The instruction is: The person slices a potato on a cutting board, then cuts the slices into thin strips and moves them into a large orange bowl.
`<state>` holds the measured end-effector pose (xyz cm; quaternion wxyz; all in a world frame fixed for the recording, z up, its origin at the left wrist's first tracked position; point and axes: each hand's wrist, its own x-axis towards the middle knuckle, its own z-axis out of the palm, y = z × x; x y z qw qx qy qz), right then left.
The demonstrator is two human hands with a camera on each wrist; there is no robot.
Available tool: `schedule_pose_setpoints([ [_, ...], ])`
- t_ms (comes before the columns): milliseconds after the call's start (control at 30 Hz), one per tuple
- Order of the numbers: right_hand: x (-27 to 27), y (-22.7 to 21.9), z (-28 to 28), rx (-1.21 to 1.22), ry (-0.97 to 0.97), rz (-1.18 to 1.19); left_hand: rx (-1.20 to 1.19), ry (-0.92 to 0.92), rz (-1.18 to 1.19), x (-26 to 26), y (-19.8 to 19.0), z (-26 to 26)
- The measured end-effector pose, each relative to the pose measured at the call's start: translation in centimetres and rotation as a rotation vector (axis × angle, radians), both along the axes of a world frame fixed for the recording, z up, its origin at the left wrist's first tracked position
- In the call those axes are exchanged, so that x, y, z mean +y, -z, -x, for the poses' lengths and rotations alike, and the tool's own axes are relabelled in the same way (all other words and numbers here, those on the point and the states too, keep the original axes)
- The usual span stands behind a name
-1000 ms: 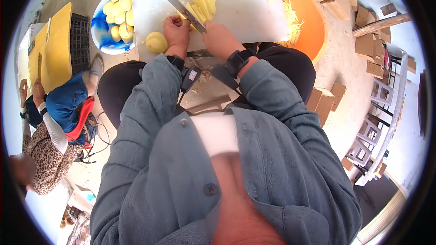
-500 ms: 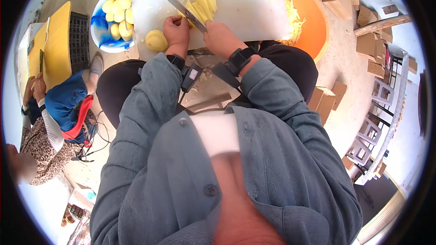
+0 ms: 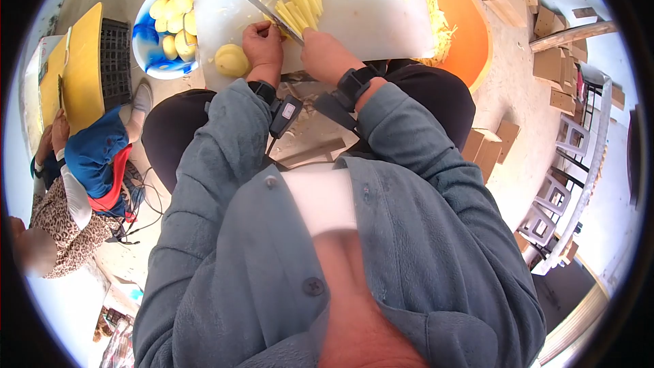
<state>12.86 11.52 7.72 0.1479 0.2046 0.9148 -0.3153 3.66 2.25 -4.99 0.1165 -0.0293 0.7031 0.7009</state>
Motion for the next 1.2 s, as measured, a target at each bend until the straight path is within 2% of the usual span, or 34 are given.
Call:
schedule_pose_setpoints([
  [267,0.1,0.5,0.4,0.0,-0.008,-0.003,0.037,0.004,0.045,0.1,0.3,0.2],
  [333,0.0,0.8,0.6,0.023,-0.022,-0.003,-0.023,-0.007,-0.042,0.0,-0.5,-0.1],
  [433,0.0,1.1,0.7,0.017,-0.012,0.012,0.051,-0.004,0.015,0.0,2.1,0.4],
  [667,0.1,2.3,1.7,-0.001,-0.01,0.007,0.034,-0.015,0.019,-0.1,0.6,0.1],
  [733,0.7,3.0,1.7,0.039,-0.025,0.009,0.178,0.006,0.239,0.0,-0.2,-0.2],
  [867,0.5,3.2,1.2,0.068,-0.002,-0.006,0.136,0.011,0.101,-0.3,0.1,0.0],
  [933,0.7,3.5,1.2,0.068,0.063,0.007,0.041,0.091,0.066,-0.4,0.7,0.4],
  [1133,1.1,3.3,0.9,0.074,0.088,0.019,0.0,0.066,-0.106,-0.5,-0.5,0.0],
  [1200,1.0,2.9,0.9,0.071,0.086,0.035,0.019,0.08,-0.056,-0.6,0.1,0.3],
])
